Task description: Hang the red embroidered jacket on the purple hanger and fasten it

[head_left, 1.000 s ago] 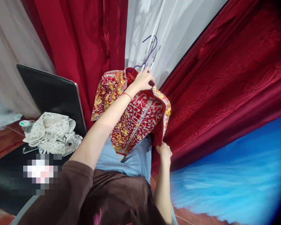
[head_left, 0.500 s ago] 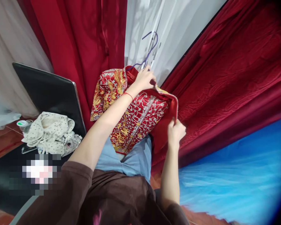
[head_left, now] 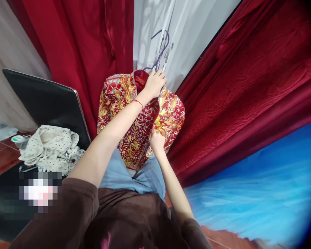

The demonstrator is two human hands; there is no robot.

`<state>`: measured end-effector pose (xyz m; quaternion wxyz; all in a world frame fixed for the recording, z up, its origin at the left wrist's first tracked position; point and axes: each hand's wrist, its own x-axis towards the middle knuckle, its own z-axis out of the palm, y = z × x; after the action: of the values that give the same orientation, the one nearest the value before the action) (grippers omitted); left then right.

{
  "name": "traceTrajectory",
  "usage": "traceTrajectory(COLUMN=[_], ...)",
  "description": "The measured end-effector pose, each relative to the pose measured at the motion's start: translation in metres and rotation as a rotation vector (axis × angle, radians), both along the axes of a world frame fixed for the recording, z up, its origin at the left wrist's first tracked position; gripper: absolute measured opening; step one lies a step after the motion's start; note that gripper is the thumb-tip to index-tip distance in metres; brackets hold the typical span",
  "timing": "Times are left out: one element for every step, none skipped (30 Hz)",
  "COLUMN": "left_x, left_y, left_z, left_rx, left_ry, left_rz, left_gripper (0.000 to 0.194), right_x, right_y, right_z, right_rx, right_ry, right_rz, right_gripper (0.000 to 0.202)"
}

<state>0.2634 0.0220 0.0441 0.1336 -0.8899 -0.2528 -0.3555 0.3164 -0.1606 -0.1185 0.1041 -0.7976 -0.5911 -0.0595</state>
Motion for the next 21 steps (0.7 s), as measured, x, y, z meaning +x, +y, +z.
traceTrajectory(left_x=[-0.004,-0.008,-0.013,-0.017,-0.020,-0.023,-0.025,-0.026,-0.026,-0.025,-0.023,-0.020,-0.016,-0.012,-0.009,-0.006,-0.003,-0.001,0.001,0.001,0.002], left_y=[0.001,0.004,0.007,0.011,0.016,0.020,0.024,0.027,0.029,0.029,0.029,0.029,0.027,0.026,0.025,0.025,0.026,0.027,0.028,0.030,0.032], left_z=[0.002,0.005,0.008,0.012,0.017,0.022,0.026,0.029,0.032,0.033,0.033,0.033,0.032,0.031,0.031,0.030,0.030,0.030,0.031,0.032,0.033], left_rx=[0.019,0.035,0.050,0.065,0.081,0.095,0.104,0.106,0.102,0.093,0.080,0.064,0.051,0.039,0.029,0.021,0.014,0.005,-0.006,-0.020,-0.033], left_ry=[0.019,0.036,0.054,0.076,0.104,0.133,0.156,0.168,0.168,0.158,0.139,0.115,0.091,0.072,0.056,0.039,0.024,0.013,0.005,0.002,0.000], left_rz=[-0.022,-0.048,-0.072,-0.086,-0.090,-0.085,-0.076,-0.069,-0.064,-0.059,-0.052,-0.041,-0.026,-0.009,0.006,0.017,0.024,0.027,0.027,0.026,0.023], left_gripper=[0.029,0.029,0.030,0.030,0.031,0.032,0.032,0.031,0.030,0.029,0.028,0.028,0.029,0.030,0.032,0.034,0.035,0.036,0.037,0.038,0.039], right_x=[0.006,0.013,0.019,0.024,0.028,0.030,0.031,0.030,0.029,0.028,0.027,0.025,0.024,0.022,0.020,0.017,0.012,0.007,-0.001,-0.009,-0.017], right_y=[0.005,0.007,0.008,0.008,0.007,0.007,0.007,0.008,0.010,0.013,0.015,0.018,0.021,0.022,0.023,0.024,0.024,0.024,0.024,0.026,0.029], right_z=[-0.002,0.000,0.004,0.011,0.019,0.027,0.036,0.045,0.052,0.059,0.065,0.071,0.077,0.083,0.090,0.097,0.105,0.111,0.116,0.118,0.117], right_rx=[-0.013,-0.015,-0.011,0.010,0.054,0.120,0.200,0.281,0.347,0.391,0.411,0.415,0.418,0.433,0.468,0.522,0.592,0.664,0.723,0.761,0.773], right_ry=[0.004,0.006,0.010,0.016,0.023,0.031,0.040,0.050,0.061,0.079,0.105,0.140,0.179,0.219,0.254,0.280,0.298,0.311,0.324,0.337,0.347], right_rz=[-0.018,-0.043,-0.076,-0.108,-0.136,-0.155,-0.156,-0.138,-0.104,-0.064,-0.022,0.017,0.045,0.057,0.059,0.056,0.052,0.054,0.067,0.089,0.113], right_gripper=[0.032,0.032,0.032,0.033,0.037,0.042,0.047,0.050,0.049,0.046,0.041,0.037,0.035,0.034,0.035,0.036,0.038,0.041,0.043,0.045,0.046])
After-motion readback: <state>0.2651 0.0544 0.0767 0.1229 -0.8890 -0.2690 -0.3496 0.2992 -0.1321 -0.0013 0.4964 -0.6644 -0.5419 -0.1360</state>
